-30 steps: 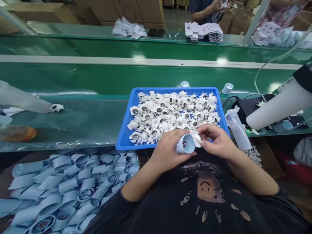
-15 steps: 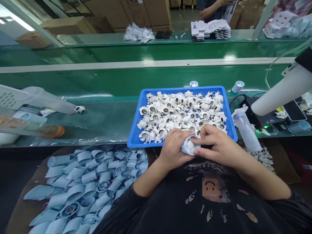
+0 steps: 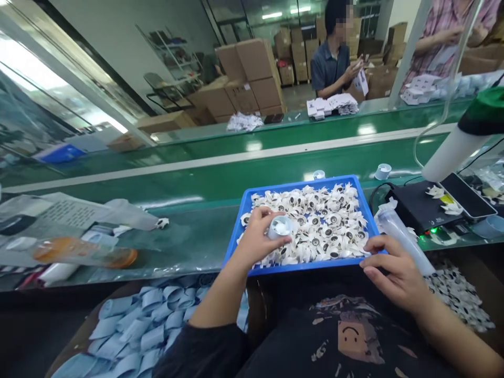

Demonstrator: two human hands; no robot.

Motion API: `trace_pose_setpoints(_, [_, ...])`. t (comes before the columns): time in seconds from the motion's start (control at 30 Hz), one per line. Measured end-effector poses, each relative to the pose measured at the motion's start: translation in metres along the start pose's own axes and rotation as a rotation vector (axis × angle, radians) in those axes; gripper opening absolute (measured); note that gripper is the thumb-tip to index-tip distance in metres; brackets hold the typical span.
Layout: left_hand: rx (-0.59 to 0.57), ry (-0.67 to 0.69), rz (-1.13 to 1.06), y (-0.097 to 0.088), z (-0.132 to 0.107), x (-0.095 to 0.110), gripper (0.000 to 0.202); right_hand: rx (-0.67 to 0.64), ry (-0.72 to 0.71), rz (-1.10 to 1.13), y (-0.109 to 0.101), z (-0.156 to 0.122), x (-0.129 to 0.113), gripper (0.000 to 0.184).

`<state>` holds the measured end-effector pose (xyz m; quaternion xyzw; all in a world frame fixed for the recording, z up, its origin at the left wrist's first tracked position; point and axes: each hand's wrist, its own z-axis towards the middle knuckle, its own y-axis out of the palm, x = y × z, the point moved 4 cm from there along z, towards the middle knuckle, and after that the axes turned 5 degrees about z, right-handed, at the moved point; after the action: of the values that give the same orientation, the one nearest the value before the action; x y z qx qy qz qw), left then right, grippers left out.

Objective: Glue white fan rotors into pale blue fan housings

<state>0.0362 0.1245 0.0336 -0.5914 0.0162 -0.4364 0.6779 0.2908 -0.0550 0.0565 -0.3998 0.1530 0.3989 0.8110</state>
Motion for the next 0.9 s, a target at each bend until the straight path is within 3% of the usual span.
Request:
trace_pose_setpoints(0.07, [-0.016,-0.017,0.028,-0.012,0.020,-0.011,0.053,-0.010,0.077,-0.022,0.001,-0.017,0.010,0.019])
trace_pose_setpoints(0.17, [0.001,0.098,0.045,-0.018,0.041,-0.001,0.052,0.004,0.113,-0.057,0.009,-0.031,0.015,0.017])
trace_pose_setpoints(0.27, [0.019,0.297,0.046,-0.008,0.045,0.032,0.048,-0.008,0.010,-0.176,0.016,-0.019,0.002,0.019])
trace_pose_setpoints(0.37, [0.041,0.512,0.015,0.000,0.036,0.071,0.046,-0.017,-0.165,-0.332,0.021,0.011,-0.019,0.034])
trace_pose_setpoints(0.47, [0.092,0.642,-0.021,-0.004,0.025,0.098,0.041,0.012,-0.254,-0.452,0.026,0.037,-0.030,0.051])
trace_pose_setpoints(0.57, [0.120,0.646,-0.021,-0.010,0.018,0.105,0.039,0.041,-0.263,-0.484,0.031,0.049,-0.033,0.048])
trace_pose_setpoints(0.9, [0.115,0.539,-0.001,-0.010,0.011,0.087,0.043,0.071,-0.253,-0.392,0.045,0.050,-0.027,0.044])
